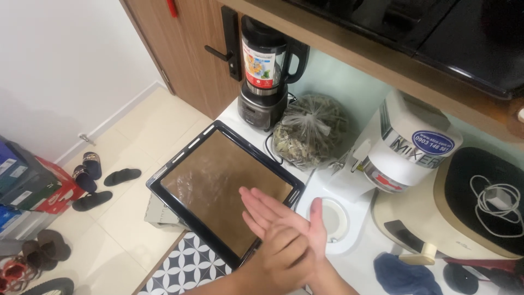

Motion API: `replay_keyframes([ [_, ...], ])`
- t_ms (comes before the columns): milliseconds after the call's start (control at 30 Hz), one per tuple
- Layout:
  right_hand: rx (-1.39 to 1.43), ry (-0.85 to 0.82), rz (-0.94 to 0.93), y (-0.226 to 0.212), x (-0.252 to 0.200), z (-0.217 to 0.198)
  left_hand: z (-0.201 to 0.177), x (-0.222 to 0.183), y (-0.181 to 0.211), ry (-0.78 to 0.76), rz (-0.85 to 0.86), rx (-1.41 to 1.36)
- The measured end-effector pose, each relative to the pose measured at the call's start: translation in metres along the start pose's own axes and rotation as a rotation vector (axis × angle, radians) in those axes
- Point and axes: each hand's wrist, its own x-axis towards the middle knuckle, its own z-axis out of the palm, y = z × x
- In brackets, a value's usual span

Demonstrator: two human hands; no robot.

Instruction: Cleaning baking trays and rolling pieces of dough into balls on a kitchen counter.

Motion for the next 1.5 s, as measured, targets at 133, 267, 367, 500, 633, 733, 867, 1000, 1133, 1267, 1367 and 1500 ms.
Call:
replay_keyframes([
  [133,-0.017,0.068,-0.013,0.004,-0.002,0.001,-0.006,-0.006,-0.015,-0.080,-0.039,-0.075],
  [267,-0.053,0.029,0.023,0.002,0.005,0.003,0.003,0.002,-0.003,-0.014,-0.084,0.036],
  [367,0.015,0.046,-0.061,-0.006,0.001,0.001,0.001,0.002,-0.004,0.030,0.001,-0.032],
  [500,0.025,0.075,0.035,0.002,0.001,-0.002,0.001,-0.001,-0.008,-0.054,0.042,0.056],
  [633,-0.009,0.059,-0.049,-0.004,0.003,-0.004,0.007,-0.008,-0.003,0.000,0.010,-0.025],
  [733,-0.050,0.077,-0.010,0.005,0.000,-0.006,0.001,-0.015,-0.019,-0.036,-0.084,0.005],
  [867,0.092,0.136,0.010,0.003,0.011,-0.008,-0.019,0.021,-0.009,-0.079,-0.159,0.034],
  [1000,0.038,0.219,-0.007,-0.007,0.014,-0.014,-0.049,0.039,0.001,-0.057,-0.448,-0.138],
  [1133,0.012,0.230,-0.009,-0.004,0.017,-0.026,-0.063,0.045,0.001,-0.223,-0.653,-0.214],
  [1267,-0.096,0.309,0.052,0.000,0.025,-0.025,-0.055,0.036,-0.007,-0.362,-0.696,-0.118],
  [1367,-0.168,0.463,0.164,0.009,0.028,-0.043,-0.045,0.011,-0.022,-0.499,-0.882,-0.127],
  [1500,-0.129,0.831,0.352,0.016,0.031,-0.074,-0.026,-0.028,-0.049,-0.338,-1.024,-0.403],
])
